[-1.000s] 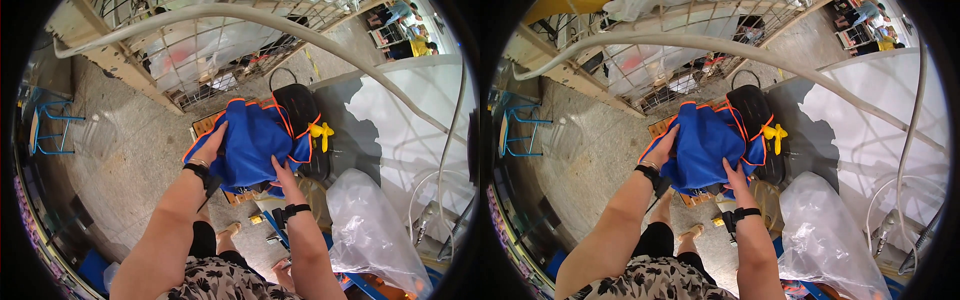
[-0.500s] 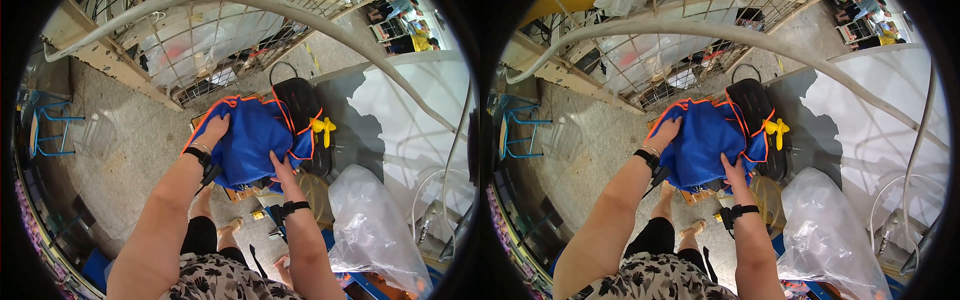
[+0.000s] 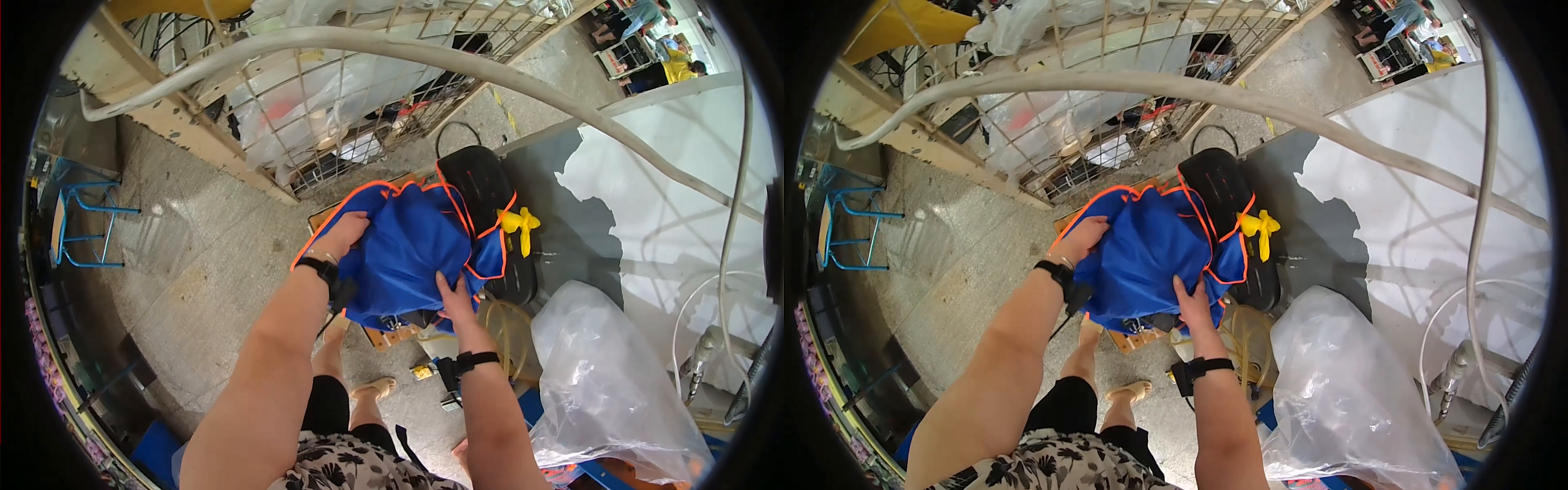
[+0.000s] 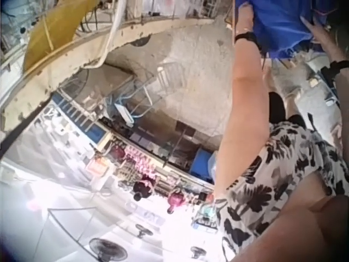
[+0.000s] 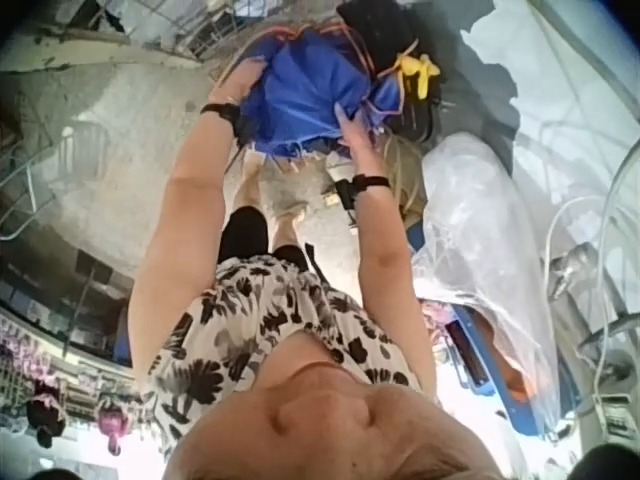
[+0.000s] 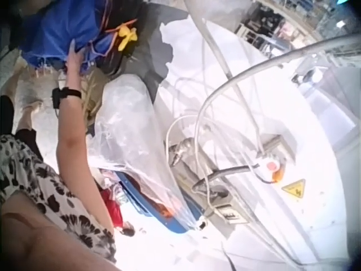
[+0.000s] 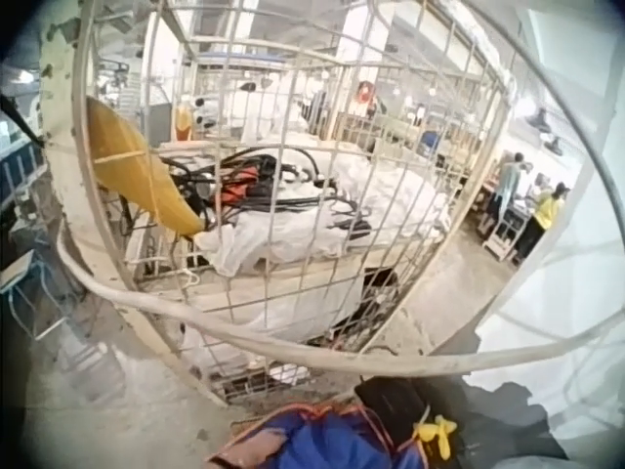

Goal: Operating an industrial machine to process shoe uppers in a factory.

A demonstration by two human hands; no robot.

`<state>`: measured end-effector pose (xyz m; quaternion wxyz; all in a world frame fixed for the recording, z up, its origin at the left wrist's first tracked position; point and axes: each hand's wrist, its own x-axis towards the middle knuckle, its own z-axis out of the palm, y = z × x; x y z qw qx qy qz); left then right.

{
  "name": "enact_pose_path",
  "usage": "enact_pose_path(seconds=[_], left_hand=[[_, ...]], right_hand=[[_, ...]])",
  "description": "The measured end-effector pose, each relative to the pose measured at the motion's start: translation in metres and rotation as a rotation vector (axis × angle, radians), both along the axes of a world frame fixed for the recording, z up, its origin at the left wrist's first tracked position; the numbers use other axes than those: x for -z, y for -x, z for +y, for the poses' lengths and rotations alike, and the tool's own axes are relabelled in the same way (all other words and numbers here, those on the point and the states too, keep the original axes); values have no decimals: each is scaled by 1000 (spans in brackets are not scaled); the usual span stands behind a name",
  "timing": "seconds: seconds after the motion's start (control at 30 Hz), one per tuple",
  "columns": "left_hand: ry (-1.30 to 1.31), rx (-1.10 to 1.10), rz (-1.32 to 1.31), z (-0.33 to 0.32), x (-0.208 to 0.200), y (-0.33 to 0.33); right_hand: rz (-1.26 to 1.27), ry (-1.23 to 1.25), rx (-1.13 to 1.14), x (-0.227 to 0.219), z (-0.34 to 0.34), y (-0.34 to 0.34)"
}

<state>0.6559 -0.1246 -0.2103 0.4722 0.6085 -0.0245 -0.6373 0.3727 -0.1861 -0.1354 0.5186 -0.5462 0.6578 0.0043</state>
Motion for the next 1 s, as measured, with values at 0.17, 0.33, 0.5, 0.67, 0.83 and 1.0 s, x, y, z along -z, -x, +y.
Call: enact_pose_path(seconds=[0.17,0.33,0.5,0.67,0.83,1.0], left_hand=[[-111,568,-132,-50,-19,-10],[-104,530,291,-81,-24,2],[-155,1004,-164,-109,-25,24],[-151,881,-162,-118,13,18],[285,847,-922,-129,3,22],[302,790,-998,-116,-25,-29]], right_hand=[[-51,182,-97,23,4,15],[-106,220,-193,37,2,28],[-42,184,-270,25,-1,43],[5,163,-230,28,0,21],[-23,115,-172,31,-1,20],[-163,210,-65,29,3,4]])
